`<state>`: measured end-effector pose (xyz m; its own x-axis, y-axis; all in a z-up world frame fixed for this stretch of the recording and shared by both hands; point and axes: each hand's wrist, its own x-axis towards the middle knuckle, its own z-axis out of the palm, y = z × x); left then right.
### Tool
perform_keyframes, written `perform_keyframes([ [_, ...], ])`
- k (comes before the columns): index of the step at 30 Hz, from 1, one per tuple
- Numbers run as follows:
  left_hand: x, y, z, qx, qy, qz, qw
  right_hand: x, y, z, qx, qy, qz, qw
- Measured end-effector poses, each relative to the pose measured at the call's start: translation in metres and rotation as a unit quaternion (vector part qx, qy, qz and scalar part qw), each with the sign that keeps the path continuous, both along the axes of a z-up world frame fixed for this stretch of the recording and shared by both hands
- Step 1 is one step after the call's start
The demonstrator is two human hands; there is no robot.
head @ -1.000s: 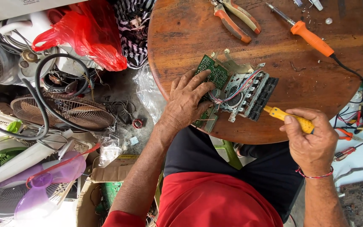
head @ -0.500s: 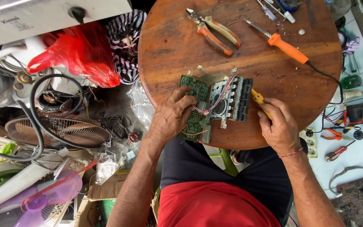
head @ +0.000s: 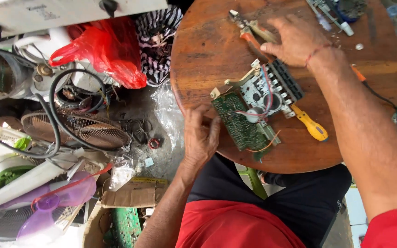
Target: The person uses a soldering iron and screwdrivers to work on a circuit board placed on a round wooden table. They flip the board, remove components, and manipulate wires while seated in a cluttered workshop.
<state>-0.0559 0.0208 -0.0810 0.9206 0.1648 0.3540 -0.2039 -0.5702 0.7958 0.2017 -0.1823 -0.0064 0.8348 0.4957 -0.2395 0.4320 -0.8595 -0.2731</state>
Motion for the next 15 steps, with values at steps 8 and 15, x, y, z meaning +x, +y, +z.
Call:
perform_keyframes([
  [8, 0.003, -0.012, 0.006, -0.500, 0.265, 0.013, 0.824, 0.031, 0.020, -0.028, -0.085, 0.034, 0.001, 0.996],
  [15, 0.047, -0.021, 0.048, -0.451, 0.348, -0.002, 0.822, 0.031, 0.022, -0.043, -0.089, 0.012, 0.004, 0.996],
])
